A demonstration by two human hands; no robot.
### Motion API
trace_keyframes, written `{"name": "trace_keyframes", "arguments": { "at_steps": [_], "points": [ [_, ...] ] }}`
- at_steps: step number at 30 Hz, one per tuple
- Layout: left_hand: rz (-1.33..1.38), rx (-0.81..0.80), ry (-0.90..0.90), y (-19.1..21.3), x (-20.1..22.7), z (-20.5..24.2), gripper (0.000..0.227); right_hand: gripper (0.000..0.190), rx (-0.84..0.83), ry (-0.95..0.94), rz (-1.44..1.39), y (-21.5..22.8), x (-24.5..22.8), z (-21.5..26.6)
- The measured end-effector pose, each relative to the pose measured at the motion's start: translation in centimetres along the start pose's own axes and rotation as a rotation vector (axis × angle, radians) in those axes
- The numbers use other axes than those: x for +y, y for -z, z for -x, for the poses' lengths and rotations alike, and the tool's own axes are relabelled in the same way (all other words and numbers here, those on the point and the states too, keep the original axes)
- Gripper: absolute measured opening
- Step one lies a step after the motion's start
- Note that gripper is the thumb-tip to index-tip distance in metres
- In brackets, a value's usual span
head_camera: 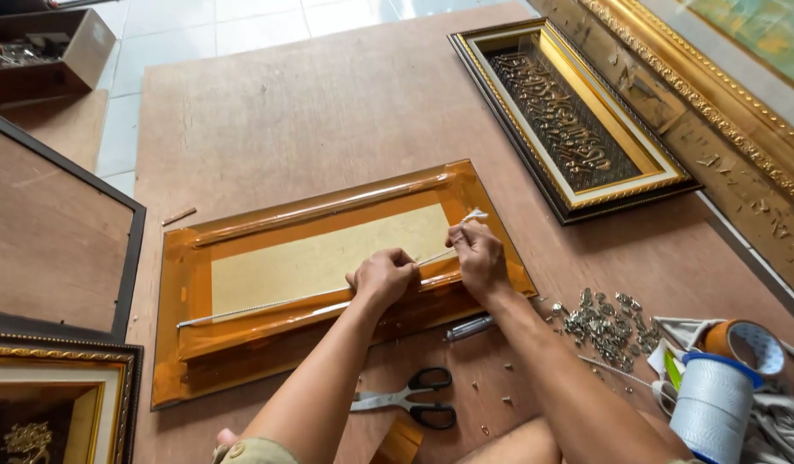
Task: Attaching a hanging wire to the back of a picture frame by measuring, cutting, and threading it through eyelets.
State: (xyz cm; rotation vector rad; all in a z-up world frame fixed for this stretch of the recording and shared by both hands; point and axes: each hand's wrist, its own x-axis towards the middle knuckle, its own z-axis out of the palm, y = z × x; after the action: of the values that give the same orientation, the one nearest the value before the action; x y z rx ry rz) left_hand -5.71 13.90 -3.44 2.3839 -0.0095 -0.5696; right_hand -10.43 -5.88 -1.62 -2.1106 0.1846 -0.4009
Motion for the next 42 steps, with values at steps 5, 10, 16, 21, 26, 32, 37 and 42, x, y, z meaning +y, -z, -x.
{"name": "trace_keyframes", "arguments": {
  "at_steps": [5,10,16,21,26,32,37,42],
  "points": [
    [-0.002,-0.004,-0.109,1.1,-0.9,2.1,0.027,0.032,0.079,0.044,0.019,3.4,-1.3,0.3],
    [-0.32,0.027,-0.279,1.5,-2.1,5.8,0.044,0.03,0.025,-0.075,0.228,7.9,-1.6,0.7],
    [-0.794,0.271,-0.584,-2.5,-8.1,8.7,0.1,0.037,-0.174,-0.152,0.433,11.2,-4.9,2.5],
    [-0.667,0.523,-0.749,-7.9,-13.3,5.1,0.059,0.044,-0.283,-0.242,0.457,10.9,-8.0,5.3],
    [-0.633,0.586,-0.776,-7.5,-12.9,6.5,0.046,0.037,-0.033,-0.284,0.277,7.3,-1.4,7.8],
    [-0.539,0.36,-0.603,-2.1,-7.7,11.5,0.057,0.025,0.114,-0.215,0.217,8.7,-1.1,6.7],
    [-0.237,0.258,-0.367,-0.9,-4.7,9.7,0.045,0.018,0.229,-0.256,0.159,9.0,1.1,5.4],
    [-0.06,0.015,-0.209,-3.4,0.0,3.3,0.044,0.018,0.166,-0.364,0.059,7.4,1.2,3.7]
  ]
}}
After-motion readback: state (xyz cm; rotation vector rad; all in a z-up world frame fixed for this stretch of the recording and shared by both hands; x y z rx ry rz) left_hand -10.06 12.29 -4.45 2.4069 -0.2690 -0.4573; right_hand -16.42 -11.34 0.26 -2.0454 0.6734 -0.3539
